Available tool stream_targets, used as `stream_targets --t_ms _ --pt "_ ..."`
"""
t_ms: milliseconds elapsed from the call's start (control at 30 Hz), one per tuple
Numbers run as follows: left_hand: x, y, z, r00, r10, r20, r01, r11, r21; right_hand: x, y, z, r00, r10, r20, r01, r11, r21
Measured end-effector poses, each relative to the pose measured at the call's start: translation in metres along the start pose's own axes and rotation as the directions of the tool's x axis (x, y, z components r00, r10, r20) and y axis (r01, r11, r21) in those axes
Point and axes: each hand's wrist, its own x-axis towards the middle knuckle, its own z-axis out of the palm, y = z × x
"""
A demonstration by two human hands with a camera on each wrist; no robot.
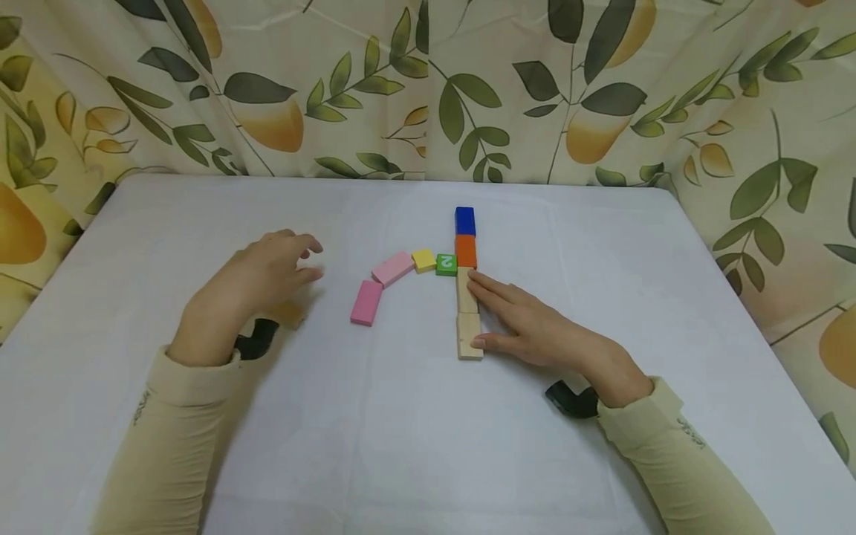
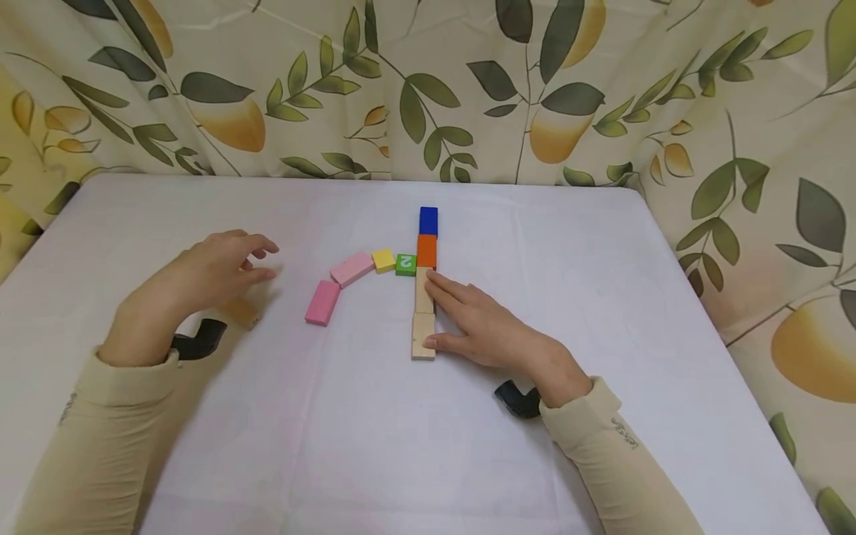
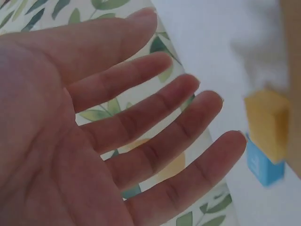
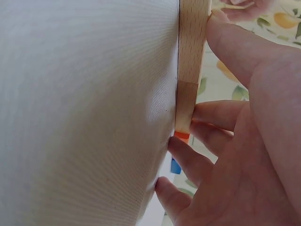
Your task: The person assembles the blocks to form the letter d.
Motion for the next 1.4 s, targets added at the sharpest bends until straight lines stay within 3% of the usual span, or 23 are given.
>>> stream_targets --t_ms 233,400,500,733,933,1200,1400 --pt "-0.009 -0.022 0.004 0.998 0.033 0.051 -0.032 0.999 -0.025 -0.001 0.001 0.003 1.000 0.003 0.004 -0.003 1.000 0.018" --pt "-0.016 -0.030 0.011 0.994 0.042 0.100 -0.033 0.996 -0.085 -0.002 0.001 0.003 1.000 0.013 0.013 -0.013 1.000 0.020" --pt "-0.019 -0.032 0.014 0.994 0.056 0.093 -0.048 0.995 -0.089 -0.001 0.001 0.004 1.000 0.016 0.015 -0.017 1.000 0.024" --pt "-0.021 -0.036 0.016 0.997 0.071 0.033 -0.070 0.997 -0.032 -0.001 0.002 0.005 1.000 0.012 0.008 -0.012 1.000 0.021" --pt "-0.022 -0.036 0.020 0.997 0.027 0.075 -0.025 0.999 -0.025 -0.001 0.001 0.004 1.000 -0.006 0.002 0.006 1.000 0.012" --pt "-0.023 -0.033 0.018 0.995 0.061 0.081 -0.060 0.998 -0.006 0.000 0.000 0.001 1.000 0.000 -0.001 0.000 1.000 0.000" --pt "-0.023 -0.023 0.019 0.994 0.039 0.106 -0.038 0.999 -0.013 0.000 0.000 0.000 1.000 0.002 -0.001 -0.002 1.000 0.000"
